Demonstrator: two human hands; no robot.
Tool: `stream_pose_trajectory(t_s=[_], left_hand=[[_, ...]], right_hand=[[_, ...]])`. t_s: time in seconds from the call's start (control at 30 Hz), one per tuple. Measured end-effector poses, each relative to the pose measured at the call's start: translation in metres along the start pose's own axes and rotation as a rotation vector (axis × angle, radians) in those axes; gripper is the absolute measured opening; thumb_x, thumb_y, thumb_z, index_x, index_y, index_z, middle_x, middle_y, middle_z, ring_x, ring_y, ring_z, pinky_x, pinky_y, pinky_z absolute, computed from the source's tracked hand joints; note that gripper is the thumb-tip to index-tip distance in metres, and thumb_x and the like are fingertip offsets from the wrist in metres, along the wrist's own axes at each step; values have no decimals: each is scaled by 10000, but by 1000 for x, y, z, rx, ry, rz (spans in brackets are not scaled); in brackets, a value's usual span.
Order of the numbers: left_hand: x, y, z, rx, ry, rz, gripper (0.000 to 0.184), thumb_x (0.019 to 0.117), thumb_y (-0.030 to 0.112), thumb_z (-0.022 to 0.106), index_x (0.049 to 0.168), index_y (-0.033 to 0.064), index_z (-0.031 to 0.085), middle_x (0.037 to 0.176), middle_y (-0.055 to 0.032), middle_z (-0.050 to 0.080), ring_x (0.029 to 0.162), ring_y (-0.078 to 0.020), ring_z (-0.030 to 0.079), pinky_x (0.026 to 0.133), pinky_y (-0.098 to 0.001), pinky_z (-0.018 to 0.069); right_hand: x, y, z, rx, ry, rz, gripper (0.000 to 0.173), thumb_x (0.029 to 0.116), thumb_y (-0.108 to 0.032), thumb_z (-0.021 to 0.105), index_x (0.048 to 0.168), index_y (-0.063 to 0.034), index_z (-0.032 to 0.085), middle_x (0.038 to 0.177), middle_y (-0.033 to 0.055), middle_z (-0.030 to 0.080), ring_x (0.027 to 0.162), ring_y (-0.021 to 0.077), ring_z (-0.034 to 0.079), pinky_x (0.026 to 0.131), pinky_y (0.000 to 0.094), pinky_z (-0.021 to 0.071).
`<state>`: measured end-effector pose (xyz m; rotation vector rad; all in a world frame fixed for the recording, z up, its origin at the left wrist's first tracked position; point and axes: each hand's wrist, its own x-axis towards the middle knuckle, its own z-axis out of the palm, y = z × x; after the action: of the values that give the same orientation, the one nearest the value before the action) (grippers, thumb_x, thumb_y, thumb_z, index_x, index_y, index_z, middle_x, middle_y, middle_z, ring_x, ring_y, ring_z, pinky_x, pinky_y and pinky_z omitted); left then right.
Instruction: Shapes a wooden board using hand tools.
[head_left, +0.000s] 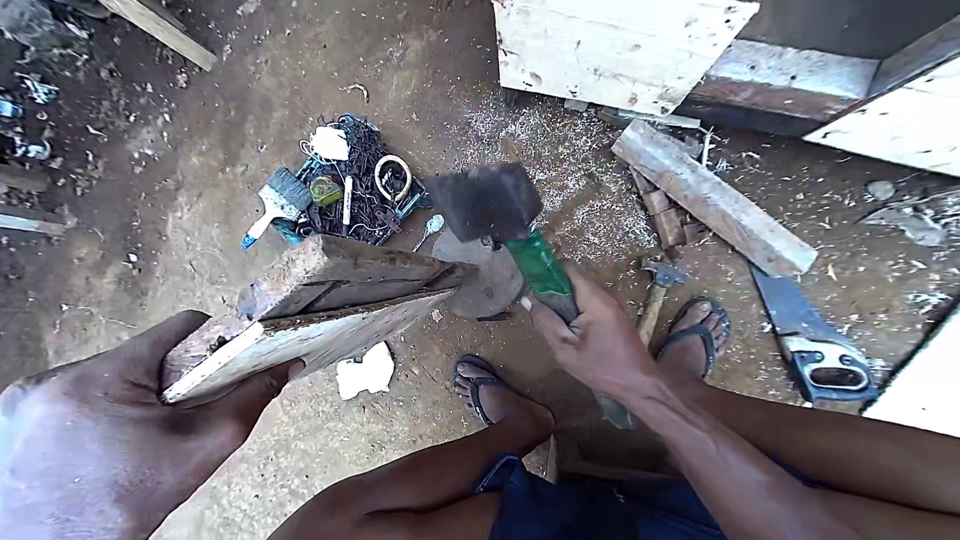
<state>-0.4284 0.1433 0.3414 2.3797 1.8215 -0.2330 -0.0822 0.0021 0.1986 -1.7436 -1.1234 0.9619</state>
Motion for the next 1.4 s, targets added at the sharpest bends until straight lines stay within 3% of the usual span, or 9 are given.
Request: stream_pose_trajectory(t_s=[0.2, 0.4, 0.57, 0.7, 0.8, 0.97, 1.17, 1.27, 1.4], left_hand=[[3, -17, 10, -61, -22, -8, 643, 703, 672, 794, 1101, 176, 697, 915, -51, 725, 816, -194, 714, 704, -509, 591], [-5, 20, -9, 75, 52, -16, 739, 660, 683, 782, 1142, 132, 678, 901, -174, 705, 824, -369, 696, 696, -663, 508], [3, 5, -4, 57, 48, -31, 757, 649, 708, 785, 1179, 179, 676, 932, -115, 715, 834, -306, 705, 705, -639, 541], [7, 3, -4, 73, 10, -82, 774, 654, 734, 774, 1211, 206, 676, 958, -96, 729, 863, -278, 721, 737, -629, 561], [6, 0, 0, 66, 40, -50, 764, 645, 721, 782, 1199, 207, 674, 942, -85, 722, 844, -276, 714, 715, -617, 559], [4, 19, -5, 69, 95, -33, 718, 615, 681, 779, 1110, 169, 687, 889, -149, 700, 807, -368, 690, 672, -679, 504], [8, 5, 0, 56, 69, -26, 749, 647, 709, 768, 1173, 183, 674, 907, -131, 703, 808, -338, 696, 669, -663, 517], [11, 6, 0, 38, 72, -27, 699, 638, 682, 790, 1128, 202, 659, 876, -112, 689, 780, -330, 690, 638, -656, 514], [10, 20, -3, 43, 92, -9, 594, 636, 635, 775, 1007, 185, 668, 786, -102, 666, 709, -340, 669, 587, -644, 486]], right_hand=[[15, -21, 26, 508, 518, -275, 270, 935, -52, 734, 1139, -24, 559, 738, 54, 649, 532, 191, 641, 444, 377, 601], [9, 59, 57, -130, -316, 321, 307, 971, -250, 613, 1255, -134, 619, 868, 80, 694, 807, 233, 693, 756, 470, 573], [-2, -7, 13, -50, 78, -97, 194, 971, -253, 653, 1132, -147, 668, 665, -60, 591, 539, 43, 549, 483, 251, 484], [6, -49, 12, 355, 458, -475, 222, 898, -24, 727, 1090, 22, 627, 795, 22, 681, 624, 60, 656, 529, 234, 606], [-1, 3, 61, 252, 432, -265, 244, 928, -90, 723, 1140, -10, 632, 775, 11, 679, 624, 68, 650, 562, 259, 599], [15, 44, 59, -136, -345, 382, 283, 993, -209, 592, 1262, -123, 589, 892, 100, 680, 845, 260, 689, 771, 492, 566], [2, -33, 4, 129, 181, -113, 212, 973, -211, 682, 1149, -113, 617, 692, -70, 597, 538, 19, 571, 477, 217, 521], [9, -54, 11, 367, 456, -415, 225, 936, -51, 697, 1124, 4, 586, 773, 26, 667, 577, 110, 655, 478, 297, 606], [-12, 22, 69, -4, 178, -25, 235, 965, -191, 650, 1167, -74, 625, 704, -2, 641, 596, 107, 624, 579, 304, 559]])
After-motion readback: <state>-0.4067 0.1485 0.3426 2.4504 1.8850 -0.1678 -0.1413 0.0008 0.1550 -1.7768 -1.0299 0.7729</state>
